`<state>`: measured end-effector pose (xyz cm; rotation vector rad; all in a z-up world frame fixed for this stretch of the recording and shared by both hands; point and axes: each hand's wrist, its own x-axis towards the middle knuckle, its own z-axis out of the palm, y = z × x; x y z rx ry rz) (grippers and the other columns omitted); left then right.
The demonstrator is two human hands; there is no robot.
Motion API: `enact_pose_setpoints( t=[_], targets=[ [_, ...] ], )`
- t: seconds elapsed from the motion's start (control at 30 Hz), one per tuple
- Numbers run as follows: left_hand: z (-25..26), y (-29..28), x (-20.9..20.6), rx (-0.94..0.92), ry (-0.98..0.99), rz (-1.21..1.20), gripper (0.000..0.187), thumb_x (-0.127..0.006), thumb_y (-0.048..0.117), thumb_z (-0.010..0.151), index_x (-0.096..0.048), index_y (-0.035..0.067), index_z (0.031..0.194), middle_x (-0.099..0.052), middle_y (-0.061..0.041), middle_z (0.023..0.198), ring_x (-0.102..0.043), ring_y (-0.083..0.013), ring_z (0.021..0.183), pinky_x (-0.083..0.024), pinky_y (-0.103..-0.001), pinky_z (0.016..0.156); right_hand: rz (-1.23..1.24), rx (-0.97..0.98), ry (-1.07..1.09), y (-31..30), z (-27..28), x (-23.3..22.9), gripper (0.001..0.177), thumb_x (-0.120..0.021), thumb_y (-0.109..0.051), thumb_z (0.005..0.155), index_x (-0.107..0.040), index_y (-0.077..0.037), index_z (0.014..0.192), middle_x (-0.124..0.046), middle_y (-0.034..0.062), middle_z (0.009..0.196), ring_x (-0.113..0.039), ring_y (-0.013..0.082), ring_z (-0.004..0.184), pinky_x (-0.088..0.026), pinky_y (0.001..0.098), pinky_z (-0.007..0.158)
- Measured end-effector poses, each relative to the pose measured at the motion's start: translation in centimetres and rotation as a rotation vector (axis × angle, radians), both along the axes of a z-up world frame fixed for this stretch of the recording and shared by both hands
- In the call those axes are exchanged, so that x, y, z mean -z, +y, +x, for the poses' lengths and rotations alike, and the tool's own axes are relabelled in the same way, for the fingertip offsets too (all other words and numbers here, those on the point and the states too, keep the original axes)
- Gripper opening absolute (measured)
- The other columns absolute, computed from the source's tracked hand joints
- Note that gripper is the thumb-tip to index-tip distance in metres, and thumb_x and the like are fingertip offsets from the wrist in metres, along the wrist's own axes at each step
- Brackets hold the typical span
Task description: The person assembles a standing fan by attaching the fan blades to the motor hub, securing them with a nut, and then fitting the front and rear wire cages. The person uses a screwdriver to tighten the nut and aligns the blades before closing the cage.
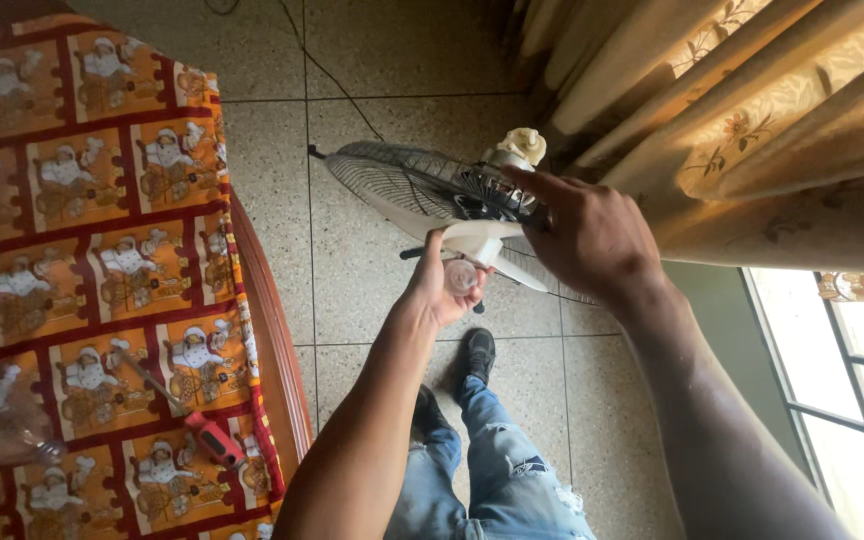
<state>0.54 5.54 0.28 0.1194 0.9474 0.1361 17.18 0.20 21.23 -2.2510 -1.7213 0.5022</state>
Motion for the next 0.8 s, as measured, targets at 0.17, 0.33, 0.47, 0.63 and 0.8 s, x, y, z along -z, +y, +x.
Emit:
enact_pose_setpoints(
  t=[0.17,0.33,0.47,0.63,0.8],
  targets=[
    [-0.4,-0.7,0.2,0.029,0.068,0.265,0.063,-0.057,0.057,0.095,-0.057,0.000,0.123,-0.063,-0.012,0.090,-0.062,-0.0138,0.067,-0.049,-0.028,0.047,-0.044,0.003,-0.003,0.7,0.4,-0.2,0.043,-0.060,-0.025,0.100,-0.061,-0.030,0.142,-0.077,0.0093,0.114,-0.069,0.0188,0.050,-0.058,0.0352,0.044],
    [-1.3,-1.8,0.2,0.072,0.223,0.650,0.076,-0.074,0.041,0.085,-0.040,0.000,0.140,-0.065,-0.016,0.109,-0.065,-0.0175,0.079,-0.054,-0.031,0.055,0.019,0.022,-0.029,1.1,-0.4,-1.0,0.044,-0.063,-0.029,0.101,-0.061,-0.030,0.145,-0.079,0.0120,0.102,-0.070,0.0192,0.055,-0.061,0.0370,0.057],
    [-2.5,-3.7,-0.1,0.076,0.442,1.216,0.096,-0.083,0.032,0.085,-0.023,-0.004,0.150,-0.044,-0.023,0.133,-0.058,-0.0254,0.116,-0.064,-0.035,0.080,-0.154,0.137,-0.007,2.2,-1.1,-1.2,0.043,-0.061,-0.032,0.102,-0.059,-0.036,0.145,-0.079,0.0090,0.097,-0.070,0.0218,0.055,-0.061,0.0389,0.058],
    [-4.6,-5.1,-0.6,0.057,0.440,1.301,0.082,-0.084,0.032,0.090,-0.037,-0.002,0.147,-0.057,-0.023,0.133,-0.064,-0.0273,0.119,-0.057,-0.036,0.093,0.047,0.052,-0.035,2.1,-1.6,-1.3,0.044,-0.064,-0.028,0.099,-0.064,-0.033,0.142,-0.080,0.0080,0.096,-0.071,0.0204,0.062,-0.060,0.0393,0.060],
    [-4.6,-4.9,-1.9,0.041,0.478,0.613,0.081,-0.073,0.035,0.086,-0.033,0.003,0.148,-0.059,-0.017,0.122,-0.066,-0.0184,0.079,-0.050,-0.027,0.049,-0.326,0.145,-0.094,2.2,-1.6,-0.7,0.046,-0.051,-0.028,0.111,-0.052,-0.041,0.155,-0.077,0.0088,0.100,-0.060,0.0155,0.043,-0.058,0.0313,0.041]
  ],
)
